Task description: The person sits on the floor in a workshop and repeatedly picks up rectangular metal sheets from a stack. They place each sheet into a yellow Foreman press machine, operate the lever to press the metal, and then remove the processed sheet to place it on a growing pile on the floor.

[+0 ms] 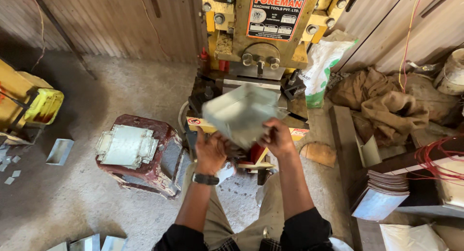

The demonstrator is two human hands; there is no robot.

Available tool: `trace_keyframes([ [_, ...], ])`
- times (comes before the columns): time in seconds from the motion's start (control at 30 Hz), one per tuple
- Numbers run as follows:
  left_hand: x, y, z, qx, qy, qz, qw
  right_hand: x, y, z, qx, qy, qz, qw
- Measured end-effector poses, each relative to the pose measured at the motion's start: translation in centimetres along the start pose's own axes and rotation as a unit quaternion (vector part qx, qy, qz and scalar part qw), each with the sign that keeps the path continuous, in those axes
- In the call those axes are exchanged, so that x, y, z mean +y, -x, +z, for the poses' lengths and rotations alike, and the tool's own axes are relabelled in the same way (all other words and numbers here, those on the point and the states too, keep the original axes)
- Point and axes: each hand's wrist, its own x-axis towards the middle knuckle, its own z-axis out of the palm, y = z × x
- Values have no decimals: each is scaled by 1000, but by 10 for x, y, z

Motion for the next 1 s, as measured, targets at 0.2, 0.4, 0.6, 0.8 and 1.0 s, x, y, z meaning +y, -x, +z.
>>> trace_keyframes([
  [0.2,-6,-29,13,333,-213,-44,917,-6,17,8,57,-114,-6,992],
  [0.4,-37,-60,-46,272,-194,79,939,1,28,17,-204,-139,-162,955],
  [0.6,-50,-83,-54,345,-344,56,872,10,30,35,-66,-7,-291,954],
  [0.8,-42,-77,-37,358,-622,321,618,28,-6,3,5,39,-327,944],
  [1.0,-9,-73,-62,375,-681,277,565,24,-35,-12,206,159,-372,891],
])
